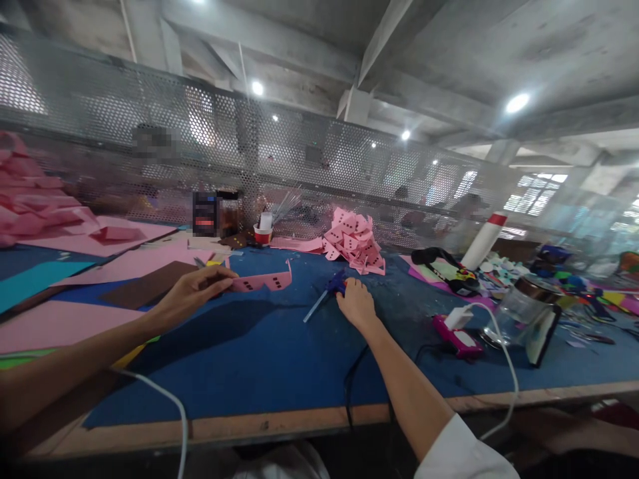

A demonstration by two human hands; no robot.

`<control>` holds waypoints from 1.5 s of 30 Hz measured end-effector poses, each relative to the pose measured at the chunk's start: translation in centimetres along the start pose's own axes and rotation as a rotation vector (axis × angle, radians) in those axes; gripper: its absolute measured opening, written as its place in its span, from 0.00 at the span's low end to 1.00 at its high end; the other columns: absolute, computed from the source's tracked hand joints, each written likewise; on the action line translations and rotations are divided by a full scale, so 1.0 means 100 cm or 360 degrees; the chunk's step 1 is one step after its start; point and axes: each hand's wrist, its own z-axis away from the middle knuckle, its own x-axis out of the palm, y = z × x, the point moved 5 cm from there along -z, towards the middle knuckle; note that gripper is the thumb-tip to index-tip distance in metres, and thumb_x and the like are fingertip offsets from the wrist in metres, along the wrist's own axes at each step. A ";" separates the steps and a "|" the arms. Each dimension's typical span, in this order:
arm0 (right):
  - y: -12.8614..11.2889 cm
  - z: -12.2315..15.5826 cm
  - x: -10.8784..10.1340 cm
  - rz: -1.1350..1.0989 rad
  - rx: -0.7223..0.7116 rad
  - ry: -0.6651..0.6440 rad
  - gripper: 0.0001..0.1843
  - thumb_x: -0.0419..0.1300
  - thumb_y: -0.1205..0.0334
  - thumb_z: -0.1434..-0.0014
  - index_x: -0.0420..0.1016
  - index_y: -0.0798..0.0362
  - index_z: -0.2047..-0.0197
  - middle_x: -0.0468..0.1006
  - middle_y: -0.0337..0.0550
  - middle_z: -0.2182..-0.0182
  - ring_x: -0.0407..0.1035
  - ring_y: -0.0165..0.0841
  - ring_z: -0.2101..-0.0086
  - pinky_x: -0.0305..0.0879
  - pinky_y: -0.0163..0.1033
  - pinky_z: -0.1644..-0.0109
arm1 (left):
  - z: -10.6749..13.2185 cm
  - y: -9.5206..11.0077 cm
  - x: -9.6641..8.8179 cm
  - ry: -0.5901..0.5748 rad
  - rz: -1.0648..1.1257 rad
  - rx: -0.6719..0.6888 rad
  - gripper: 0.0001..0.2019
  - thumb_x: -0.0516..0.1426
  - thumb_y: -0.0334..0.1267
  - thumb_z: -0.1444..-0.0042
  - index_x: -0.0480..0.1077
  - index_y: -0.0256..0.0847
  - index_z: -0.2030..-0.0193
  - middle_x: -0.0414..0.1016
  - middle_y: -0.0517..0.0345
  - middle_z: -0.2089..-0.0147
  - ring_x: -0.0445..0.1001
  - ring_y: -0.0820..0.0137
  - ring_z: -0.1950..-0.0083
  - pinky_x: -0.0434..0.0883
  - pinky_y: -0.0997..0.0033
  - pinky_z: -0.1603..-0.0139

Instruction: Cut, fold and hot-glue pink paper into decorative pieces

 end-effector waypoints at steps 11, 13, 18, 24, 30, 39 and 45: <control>-0.001 0.000 0.006 -0.0057 -0.0105 0.0119 0.20 0.58 0.53 0.40 0.72 0.55 0.49 0.73 0.54 0.53 0.65 0.47 0.50 0.59 0.50 0.48 | 0.000 0.002 0.004 -0.0071 0.0153 -0.0077 0.16 0.55 0.51 0.41 0.73 0.40 0.57 0.77 0.56 0.61 0.75 0.65 0.58 0.71 0.69 0.54; -0.001 0.001 0.001 -0.0087 -0.0120 0.0190 0.20 0.59 0.53 0.41 0.72 0.55 0.48 0.72 0.56 0.53 0.64 0.49 0.50 0.58 0.53 0.48 | 0.000 0.000 0.004 -0.0086 0.0233 -0.0124 0.16 0.56 0.50 0.41 0.72 0.40 0.58 0.77 0.56 0.61 0.75 0.66 0.58 0.72 0.68 0.53; -0.020 0.007 -0.028 -0.0262 -0.0297 0.0373 0.16 0.52 0.55 0.35 0.71 0.51 0.47 0.71 0.50 0.52 0.64 0.42 0.49 0.59 0.47 0.45 | -0.002 -0.013 0.008 -0.0134 0.0492 -0.0178 0.15 0.58 0.49 0.43 0.72 0.40 0.57 0.76 0.57 0.60 0.76 0.66 0.57 0.73 0.64 0.51; -0.078 0.027 -0.060 -0.0832 -0.0921 0.0277 0.17 0.49 0.55 0.31 0.71 0.45 0.44 0.73 0.41 0.60 0.68 0.31 0.61 0.63 0.36 0.53 | -0.001 -0.015 0.015 -0.0289 0.0631 -0.0204 0.15 0.59 0.48 0.43 0.71 0.38 0.59 0.77 0.55 0.60 0.77 0.64 0.58 0.73 0.60 0.50; -0.096 0.026 -0.068 -0.0814 -0.0946 0.0141 0.13 0.53 0.56 0.33 0.78 0.48 0.54 0.71 0.41 0.65 0.66 0.31 0.65 0.61 0.37 0.58 | 0.002 -0.009 0.016 -0.0376 0.0701 -0.0145 0.13 0.58 0.47 0.41 0.71 0.39 0.59 0.77 0.56 0.61 0.77 0.66 0.58 0.73 0.60 0.50; -0.100 0.033 -0.066 -0.0951 -0.1053 -0.0067 0.11 0.57 0.56 0.36 0.78 0.51 0.63 0.71 0.39 0.68 0.65 0.29 0.67 0.60 0.35 0.62 | 0.004 -0.007 0.019 -0.0344 0.0767 -0.0226 0.14 0.59 0.48 0.43 0.71 0.40 0.58 0.77 0.58 0.63 0.77 0.67 0.60 0.73 0.62 0.52; -0.091 0.017 -0.088 -0.0906 -0.1014 0.0066 0.12 0.56 0.54 0.37 0.77 0.52 0.64 0.74 0.40 0.67 0.67 0.31 0.66 0.61 0.36 0.61 | 0.004 0.005 0.001 -0.0101 0.0763 -0.0227 0.24 0.54 0.53 0.40 0.62 0.44 0.41 0.78 0.52 0.54 0.78 0.64 0.58 0.72 0.56 0.50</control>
